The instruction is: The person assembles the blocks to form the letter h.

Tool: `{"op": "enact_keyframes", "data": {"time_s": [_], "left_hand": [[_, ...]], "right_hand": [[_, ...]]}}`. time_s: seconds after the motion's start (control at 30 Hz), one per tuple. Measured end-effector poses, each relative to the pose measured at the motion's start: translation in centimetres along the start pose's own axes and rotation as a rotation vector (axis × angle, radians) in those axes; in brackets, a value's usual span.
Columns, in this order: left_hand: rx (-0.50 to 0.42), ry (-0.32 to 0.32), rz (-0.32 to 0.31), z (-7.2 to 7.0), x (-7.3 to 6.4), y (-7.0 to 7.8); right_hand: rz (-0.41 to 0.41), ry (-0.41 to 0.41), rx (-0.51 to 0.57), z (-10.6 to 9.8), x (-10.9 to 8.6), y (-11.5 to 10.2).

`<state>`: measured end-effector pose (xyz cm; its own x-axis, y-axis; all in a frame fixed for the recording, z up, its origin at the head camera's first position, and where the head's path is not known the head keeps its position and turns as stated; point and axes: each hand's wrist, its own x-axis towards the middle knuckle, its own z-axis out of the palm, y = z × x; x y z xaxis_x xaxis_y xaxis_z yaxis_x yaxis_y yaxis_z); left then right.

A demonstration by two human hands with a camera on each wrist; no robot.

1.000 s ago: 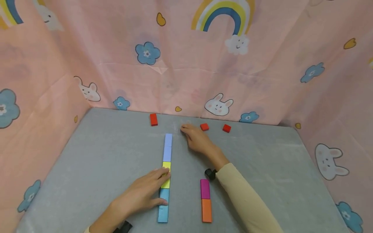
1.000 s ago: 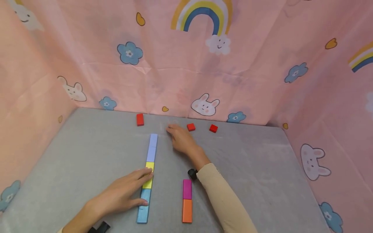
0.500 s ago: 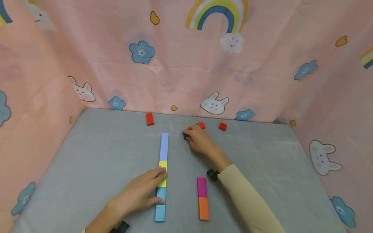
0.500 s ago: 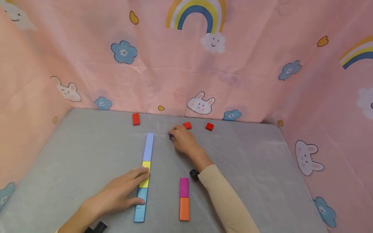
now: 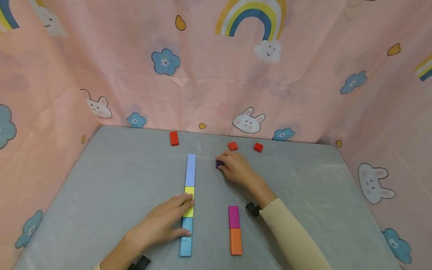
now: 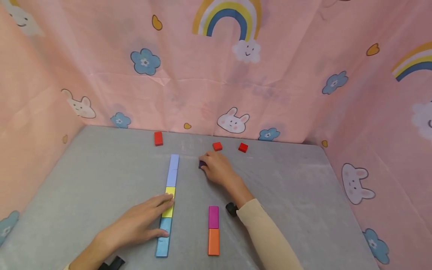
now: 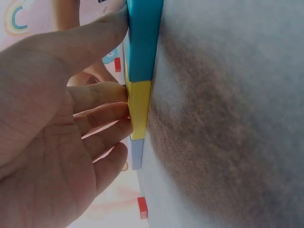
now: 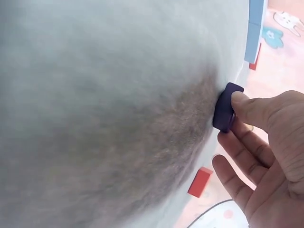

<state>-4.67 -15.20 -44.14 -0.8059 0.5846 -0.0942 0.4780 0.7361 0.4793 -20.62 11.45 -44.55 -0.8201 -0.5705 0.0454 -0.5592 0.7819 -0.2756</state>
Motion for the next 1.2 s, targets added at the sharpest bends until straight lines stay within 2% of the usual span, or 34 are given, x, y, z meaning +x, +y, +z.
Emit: {"op": "enact_keyframes", "data": {"time_s": [0.17,0.47,0.73,0.93,1.2], "left_hand": [[-0.007,-0.010,-0.015,0.1,0.1,0.1],[0.011,-0.009,0.006,0.0,0.1,0.3],[-0.003,0.023,0.013,0.1,-0.1,0.1],[0.007,0.012,0.025,0.4,0.0,0.3],[0.000,0.018,0.006,0.1,-0.2,0.2]], "right_hand": [[-0.048,0.034,0.001,0.0,-1.7,0.0],[-0.039,-0.002,0.056,-0.1,-5.3,-0.6],[-0.085,-0.021,0.074,-0.3,-7.0,-1.3],[-0.057,-0.045,0.079,-0.2,-8.7,-1.2],[-0.064,-0.038,0.091,0.1,-9.6,-1.3]]}}
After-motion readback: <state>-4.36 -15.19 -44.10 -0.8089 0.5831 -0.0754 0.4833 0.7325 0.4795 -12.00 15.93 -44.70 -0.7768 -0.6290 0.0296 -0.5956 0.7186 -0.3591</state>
